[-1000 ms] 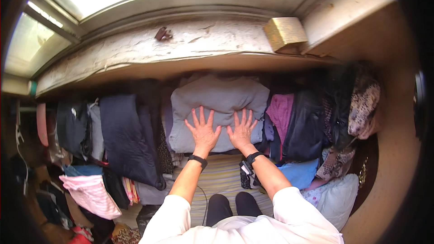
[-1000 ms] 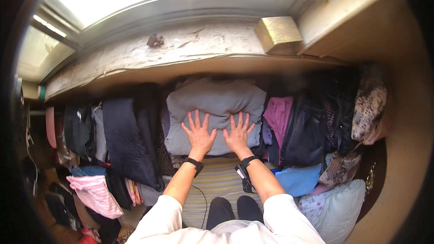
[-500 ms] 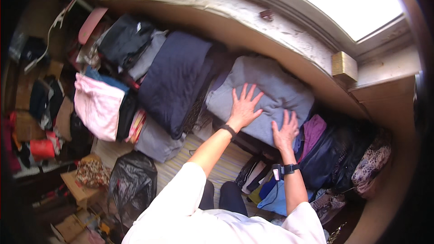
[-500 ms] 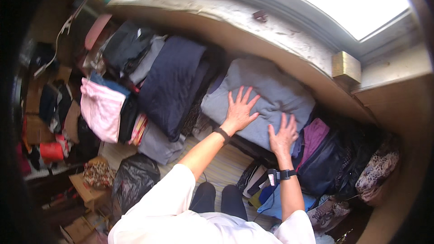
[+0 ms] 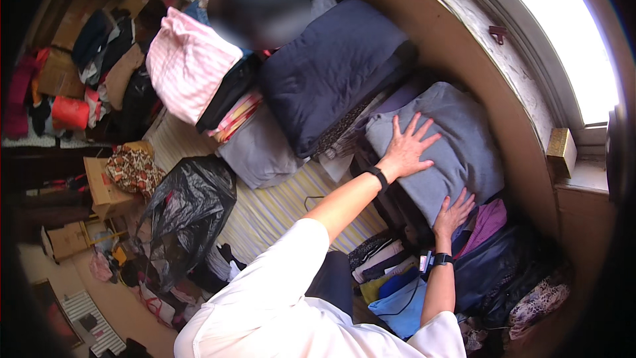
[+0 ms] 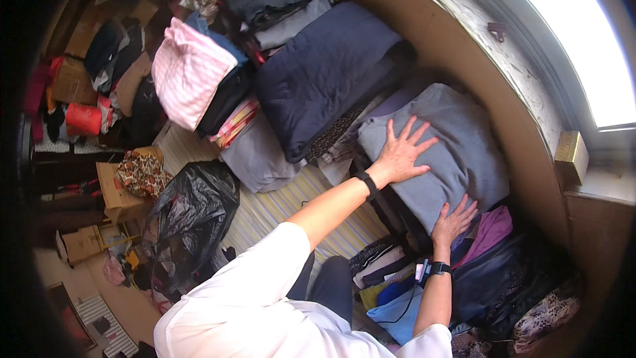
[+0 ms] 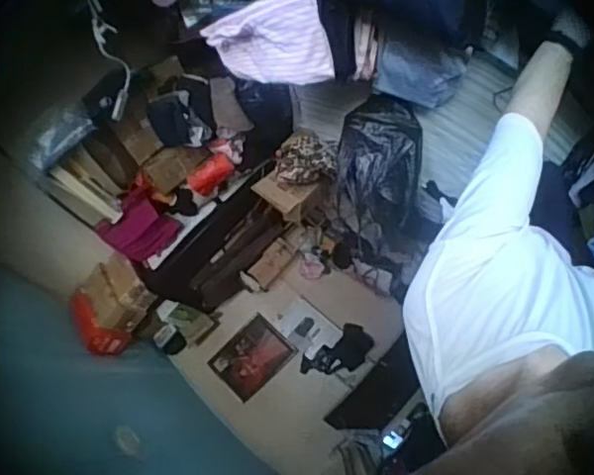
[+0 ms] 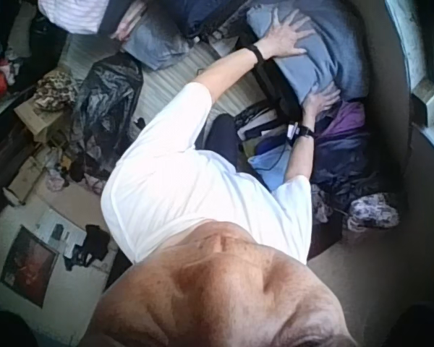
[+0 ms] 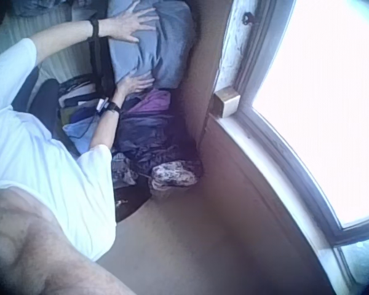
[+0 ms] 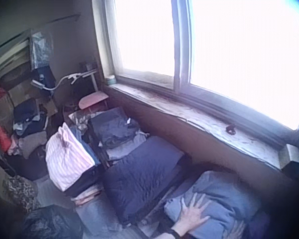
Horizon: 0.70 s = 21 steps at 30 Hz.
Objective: Folding various items of clothing, including shirts and pants, and organizing them on a bed.
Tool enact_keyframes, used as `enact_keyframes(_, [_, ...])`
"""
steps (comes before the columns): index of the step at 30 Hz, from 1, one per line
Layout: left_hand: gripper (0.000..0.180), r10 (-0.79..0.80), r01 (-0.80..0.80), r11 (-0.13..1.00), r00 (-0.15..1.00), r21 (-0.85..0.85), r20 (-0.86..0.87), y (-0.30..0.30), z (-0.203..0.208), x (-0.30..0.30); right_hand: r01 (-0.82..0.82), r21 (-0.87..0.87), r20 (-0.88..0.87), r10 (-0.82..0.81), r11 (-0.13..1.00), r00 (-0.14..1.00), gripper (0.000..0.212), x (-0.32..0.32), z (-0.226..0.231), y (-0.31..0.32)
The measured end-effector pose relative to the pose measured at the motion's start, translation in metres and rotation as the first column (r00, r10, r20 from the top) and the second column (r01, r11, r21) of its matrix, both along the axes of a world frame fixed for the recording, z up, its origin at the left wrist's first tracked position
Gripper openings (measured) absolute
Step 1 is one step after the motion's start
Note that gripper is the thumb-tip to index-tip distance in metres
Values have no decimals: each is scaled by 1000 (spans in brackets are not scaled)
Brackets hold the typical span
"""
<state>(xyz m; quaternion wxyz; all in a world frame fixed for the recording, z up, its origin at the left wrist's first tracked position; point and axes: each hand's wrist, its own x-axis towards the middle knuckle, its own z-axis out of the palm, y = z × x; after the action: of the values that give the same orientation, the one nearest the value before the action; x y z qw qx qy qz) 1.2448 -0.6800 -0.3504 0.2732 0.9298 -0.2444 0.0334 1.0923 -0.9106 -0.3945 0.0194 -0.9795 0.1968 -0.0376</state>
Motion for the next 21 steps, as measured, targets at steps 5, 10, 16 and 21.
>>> enact_keyframes(5, [59,41,-27,990,994,-136,103,42,30,-1,22,123,-20,-19,992,1000,62,3,12,-11])
enact_keyframes(10, [47,545,-519,838,799,-168,254,189,89,24,18,199,-1,-18,980,1000,64,2,27,-20])
enact_keyframes(16, [80,726,-714,684,686,151,-50,222,11,63,-19,220,24,14,975,1000,64,0,17,-12])
enact_keyframes(21, [61,447,-520,795,850,313,279,110,-20,36,124,62,52,-127,990,990,69,20,65,19])
